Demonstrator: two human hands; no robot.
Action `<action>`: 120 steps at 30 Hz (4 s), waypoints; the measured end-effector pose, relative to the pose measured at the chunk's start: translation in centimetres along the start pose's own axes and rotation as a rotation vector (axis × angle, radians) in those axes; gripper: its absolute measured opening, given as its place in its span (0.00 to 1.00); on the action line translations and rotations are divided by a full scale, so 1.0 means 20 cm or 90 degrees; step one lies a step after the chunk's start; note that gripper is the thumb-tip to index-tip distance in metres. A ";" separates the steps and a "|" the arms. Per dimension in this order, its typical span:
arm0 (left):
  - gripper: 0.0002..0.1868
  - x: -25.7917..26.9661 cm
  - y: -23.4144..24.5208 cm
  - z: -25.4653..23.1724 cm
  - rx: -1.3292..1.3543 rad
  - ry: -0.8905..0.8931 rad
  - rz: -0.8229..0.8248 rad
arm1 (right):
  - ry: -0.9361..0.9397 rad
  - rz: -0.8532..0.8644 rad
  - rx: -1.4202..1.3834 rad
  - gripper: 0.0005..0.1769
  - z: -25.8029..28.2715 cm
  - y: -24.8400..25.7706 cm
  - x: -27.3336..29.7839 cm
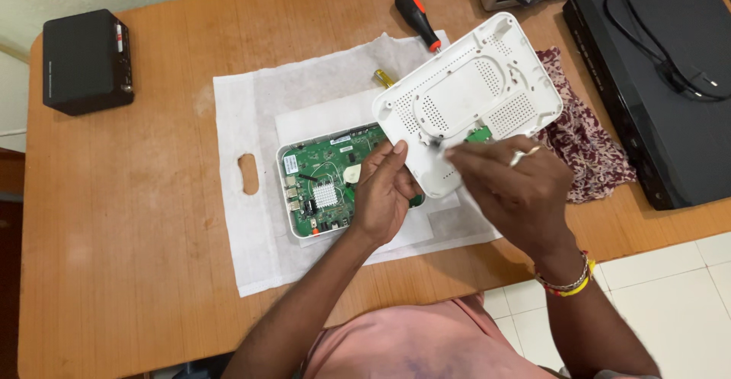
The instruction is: The person works on an opened white fiber router on a wooden table, touching components on the green circuit board and wiping the plastic enclosure with a cloth. They align the cover onto the base, press it closed, and drive screws with a long screwdriver before moving the assembled unit aside and picking up a foil-wrapped item.
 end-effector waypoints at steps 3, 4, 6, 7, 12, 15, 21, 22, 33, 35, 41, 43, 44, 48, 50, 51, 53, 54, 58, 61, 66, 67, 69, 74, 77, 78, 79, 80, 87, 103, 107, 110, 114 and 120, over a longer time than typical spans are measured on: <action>0.14 0.00 -0.01 0.01 -0.002 0.017 0.002 | -0.047 0.011 -0.141 0.11 -0.01 0.00 -0.03; 0.14 0.00 0.00 0.01 -0.002 0.022 0.006 | -0.031 0.015 -0.116 0.10 0.00 0.01 -0.05; 0.14 0.00 0.01 0.02 -0.003 0.024 0.002 | -0.003 0.020 -0.064 0.08 -0.02 0.01 -0.08; 0.14 0.00 0.01 0.03 -0.004 0.026 0.001 | 0.028 0.031 -0.038 0.07 -0.02 0.00 -0.10; 0.13 -0.02 0.06 0.05 -0.008 0.024 -0.018 | 0.154 0.112 -0.013 0.07 0.03 -0.04 -0.07; 0.14 -0.02 0.06 0.05 -0.050 -0.013 -0.017 | 0.110 0.181 -0.052 0.07 0.02 0.01 0.00; 0.11 -0.02 0.00 0.05 -0.106 -0.034 -0.023 | -0.036 0.069 -0.066 0.11 -0.12 0.15 0.10; 0.11 -0.02 -0.01 0.04 -0.112 -0.036 -0.034 | -0.075 0.022 -0.066 0.10 -0.14 0.17 0.12; 0.23 0.00 -0.06 0.01 -0.215 -0.042 -0.067 | -0.028 -0.071 0.089 0.09 -0.11 0.11 0.14; 0.24 0.00 -0.06 0.01 -0.256 -0.066 -0.058 | 0.004 -0.047 0.145 0.08 -0.06 0.07 0.12; 0.24 0.01 -0.04 0.02 -0.260 -0.093 -0.039 | 0.076 -0.032 0.284 0.08 0.02 0.03 0.11; 0.25 0.01 -0.04 0.02 -0.256 -0.092 -0.035 | 0.081 -0.043 0.299 0.08 0.03 0.03 0.12; 0.24 0.01 -0.03 0.03 -0.264 -0.089 -0.043 | 0.078 -0.050 0.301 0.09 0.04 0.02 0.13; 0.23 -0.01 -0.01 0.03 -0.268 -0.090 -0.056 | -0.043 -0.030 0.053 0.10 -0.04 0.00 0.13; 0.23 -0.01 0.00 0.03 -0.255 -0.093 -0.055 | -0.221 -0.107 -0.109 0.08 -0.15 0.05 0.13; 0.23 -0.01 0.00 0.03 -0.248 -0.092 -0.053 | -0.310 -0.144 -0.190 0.08 -0.20 0.08 0.14; 0.23 -0.01 0.00 0.02 -0.234 -0.085 -0.051 | -0.214 -0.137 -0.026 0.08 -0.20 0.13 0.13; 0.23 -0.01 0.00 0.02 -0.227 -0.078 -0.052 | -0.165 -0.131 0.054 0.08 -0.20 0.14 0.13; 0.22 -0.02 0.00 0.03 -0.194 -0.059 -0.051 | -0.130 -0.097 0.012 0.07 -0.21 0.09 0.13; 0.21 -0.03 0.00 0.03 -0.160 -0.068 -0.033 | -0.174 -0.083 -0.083 0.07 -0.23 0.07 0.13; 0.22 -0.02 -0.01 0.03 -0.184 -0.096 -0.042 | -0.068 -0.033 0.021 0.09 -0.18 0.09 0.11; 0.22 -0.02 -0.01 0.03 -0.174 -0.092 -0.050 | -0.083 -0.044 -0.015 0.09 -0.18 0.10 0.10; 0.23 -0.01 -0.02 0.02 -0.220 -0.149 -0.026 | -0.112 -0.068 -0.090 0.08 -0.16 0.12 0.08; 0.21 0.03 -0.03 0.03 -0.302 -0.215 -0.013 | -0.062 0.034 -0.084 0.10 -0.08 0.07 0.08; 0.20 0.04 -0.01 0.05 -0.331 -0.207 -0.036 | -0.023 0.059 -0.020 0.07 -0.05 0.02 0.09; 0.21 0.03 -0.01 0.05 -0.331 -0.207 -0.039 | -0.013 0.057 0.008 0.07 -0.04 0.02 0.09; 0.21 0.03 0.00 0.05 -0.330 -0.208 -0.045 | -0.016 0.034 0.035 0.06 -0.04 0.02 0.09; 0.20 0.04 0.00 0.05 -0.326 -0.205 -0.046 | -0.019 0.011 0.062 0.06 -0.04 0.03 0.09; 0.19 0.03 -0.01 0.04 -0.283 -0.190 -0.021 | -0.042 0.031 -0.024 0.09 -0.03 -0.01 0.11; 0.18 0.02 -0.02 0.04 -0.295 -0.158 -0.019 | -0.097 -0.071 -0.043 0.10 -0.09 0.05 0.07; 0.16 0.01 0.00 0.04 -0.307 -0.151 -0.029 | -0.073 -0.085 0.002 0.09 -0.10 0.03 0.03; 0.17 0.00 0.00 0.04 -0.285 -0.159 -0.026 | -0.089 -0.112 -0.017 0.09 -0.11 0.07 0.00; 0.17 0.02 -0.03 0.03 -0.294 -0.159 0.000 | -0.014 -0.051 -0.033 0.10 -0.06 0.05 -0.03; 0.16 0.01 -0.04 0.03 -0.272 -0.145 0.018 | -0.076 -0.082 -0.104 0.09 -0.08 0.07 -0.12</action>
Point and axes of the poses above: each hand's wrist, its own x-axis away from the middle knuckle, its own y-axis out of the back of the hand, z = x × y, the point moved 4 cm from there along -x, towards the middle knuckle, and after that the axes turned 4 degrees about -z, right-handed, at the moved point
